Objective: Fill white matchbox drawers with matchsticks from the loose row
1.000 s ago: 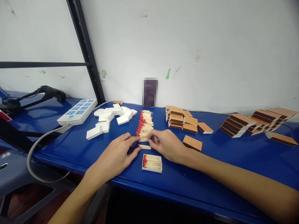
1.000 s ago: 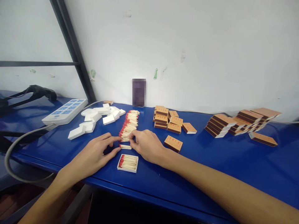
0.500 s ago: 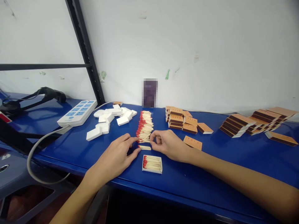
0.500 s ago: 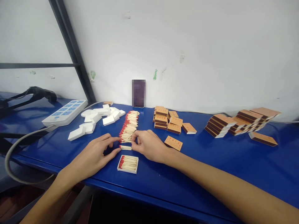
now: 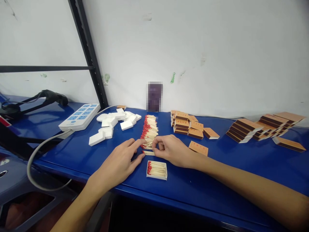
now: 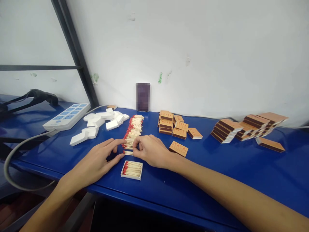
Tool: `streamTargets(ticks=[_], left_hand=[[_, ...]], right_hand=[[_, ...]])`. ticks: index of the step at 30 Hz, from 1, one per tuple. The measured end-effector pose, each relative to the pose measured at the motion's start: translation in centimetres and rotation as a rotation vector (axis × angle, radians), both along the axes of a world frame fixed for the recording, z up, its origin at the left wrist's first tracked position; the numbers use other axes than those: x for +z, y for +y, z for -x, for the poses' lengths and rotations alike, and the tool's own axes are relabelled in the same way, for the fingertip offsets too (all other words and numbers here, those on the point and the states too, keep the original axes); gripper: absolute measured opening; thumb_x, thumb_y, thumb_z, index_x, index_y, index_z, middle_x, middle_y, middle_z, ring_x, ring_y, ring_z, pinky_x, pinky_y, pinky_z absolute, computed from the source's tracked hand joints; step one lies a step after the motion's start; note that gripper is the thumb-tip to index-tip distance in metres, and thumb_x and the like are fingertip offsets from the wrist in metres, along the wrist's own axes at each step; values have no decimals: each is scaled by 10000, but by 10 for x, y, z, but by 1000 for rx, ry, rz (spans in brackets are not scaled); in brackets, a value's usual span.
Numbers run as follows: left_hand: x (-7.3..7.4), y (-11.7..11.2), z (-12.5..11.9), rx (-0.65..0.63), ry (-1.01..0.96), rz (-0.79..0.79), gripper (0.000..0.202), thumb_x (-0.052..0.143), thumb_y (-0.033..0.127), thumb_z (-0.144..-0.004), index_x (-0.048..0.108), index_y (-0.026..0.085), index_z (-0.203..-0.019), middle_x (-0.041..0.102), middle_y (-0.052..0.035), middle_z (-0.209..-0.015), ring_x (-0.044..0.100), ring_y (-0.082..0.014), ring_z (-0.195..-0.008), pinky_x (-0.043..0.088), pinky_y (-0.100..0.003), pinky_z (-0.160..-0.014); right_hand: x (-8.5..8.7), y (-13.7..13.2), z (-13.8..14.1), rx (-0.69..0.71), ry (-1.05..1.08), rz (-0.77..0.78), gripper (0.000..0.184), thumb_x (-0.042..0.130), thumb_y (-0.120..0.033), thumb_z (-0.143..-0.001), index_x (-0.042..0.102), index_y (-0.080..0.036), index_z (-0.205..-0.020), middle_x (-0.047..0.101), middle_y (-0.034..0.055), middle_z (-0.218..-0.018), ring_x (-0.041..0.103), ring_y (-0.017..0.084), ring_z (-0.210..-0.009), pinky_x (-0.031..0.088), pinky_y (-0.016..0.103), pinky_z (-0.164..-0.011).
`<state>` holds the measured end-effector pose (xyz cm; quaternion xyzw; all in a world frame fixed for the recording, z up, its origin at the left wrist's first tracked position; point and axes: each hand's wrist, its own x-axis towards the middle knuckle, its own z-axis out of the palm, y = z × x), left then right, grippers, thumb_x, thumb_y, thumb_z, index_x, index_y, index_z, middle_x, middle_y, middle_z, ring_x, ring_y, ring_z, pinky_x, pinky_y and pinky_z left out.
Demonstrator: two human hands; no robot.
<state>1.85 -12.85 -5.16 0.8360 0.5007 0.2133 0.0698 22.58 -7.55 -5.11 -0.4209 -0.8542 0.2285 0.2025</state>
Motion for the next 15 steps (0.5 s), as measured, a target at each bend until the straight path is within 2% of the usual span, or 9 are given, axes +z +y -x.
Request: streamTargets(ticks=[8, 15], left_hand=[[0, 0, 1, -77, 31, -6, 276, 410, 281, -990, 623, 256, -1164, 553, -30, -937, 573, -178, -819, 471, -301, -749], [-1, 1, -1, -45, 76, 10, 290, 413, 316, -993, 596, 256, -1209, 538, -32, -955, 575, -188, -843, 475, -316, -764]], right_hand=[[2, -1, 0, -9, -12, 42, 65, 586, -202, -744, 640, -191, -711, 527, -58, -552, 430, 79, -502, 319, 213, -510], [5, 1, -2, 21, 12, 71, 101, 568, -203, -753, 648, -177, -698, 520, -55, -533, 430, 74, -487, 321, 206, -493]])
